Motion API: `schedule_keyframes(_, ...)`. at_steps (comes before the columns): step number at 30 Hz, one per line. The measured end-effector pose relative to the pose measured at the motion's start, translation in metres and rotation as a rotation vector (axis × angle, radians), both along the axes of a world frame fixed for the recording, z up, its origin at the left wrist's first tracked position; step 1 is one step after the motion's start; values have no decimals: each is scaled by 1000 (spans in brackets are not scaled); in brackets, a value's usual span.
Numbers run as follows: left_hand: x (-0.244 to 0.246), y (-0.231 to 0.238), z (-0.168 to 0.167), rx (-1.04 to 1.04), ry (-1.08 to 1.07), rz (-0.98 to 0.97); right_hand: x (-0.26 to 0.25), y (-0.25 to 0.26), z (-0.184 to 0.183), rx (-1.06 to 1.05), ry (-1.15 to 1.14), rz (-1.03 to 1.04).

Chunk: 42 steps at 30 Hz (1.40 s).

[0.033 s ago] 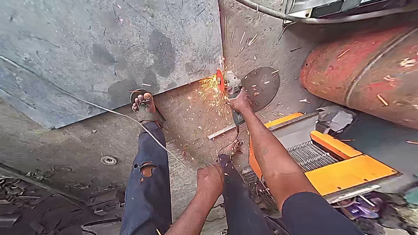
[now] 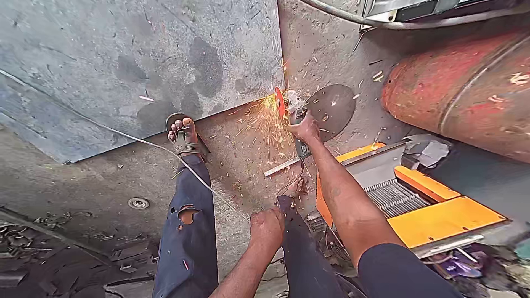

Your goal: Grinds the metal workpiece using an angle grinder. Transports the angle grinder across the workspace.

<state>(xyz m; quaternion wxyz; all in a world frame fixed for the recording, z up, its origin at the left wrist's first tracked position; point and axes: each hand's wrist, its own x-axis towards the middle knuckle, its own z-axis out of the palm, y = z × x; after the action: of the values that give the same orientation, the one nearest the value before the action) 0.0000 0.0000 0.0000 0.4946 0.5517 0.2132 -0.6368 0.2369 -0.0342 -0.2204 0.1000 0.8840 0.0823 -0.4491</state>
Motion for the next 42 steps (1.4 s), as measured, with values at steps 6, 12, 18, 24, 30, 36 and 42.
schedule_keyframes(6, 0, -3, 4, 2, 0, -8, 0, -4, 7, -11, 22, -34)
schedule_keyframes(12, 3, -6, 5, 25, -20, -80, -15, -56, 30, -65, 81, -106)
schedule_keyframes(18, 3, -11, 3, 60, 0, -172, -34, -87, 30, -6, 92, -322)
schedule_keyframes(24, 18, 47, 21, 159, -115, -325, -48, -80, 75, 224, 61, -677)
schedule_keyframes(30, 13, 131, 53, 410, -235, -501, -57, -47, 181, 515, -9, -1169)
schedule_keyframes(36, 26, 157, 99, 514, -218, -543, -57, -38, 190, 636, 10, -1426)
schedule_keyframes(42, 78, 145, 140, 603, -173, -708, -48, -37, 181, 653, 23, -1500)
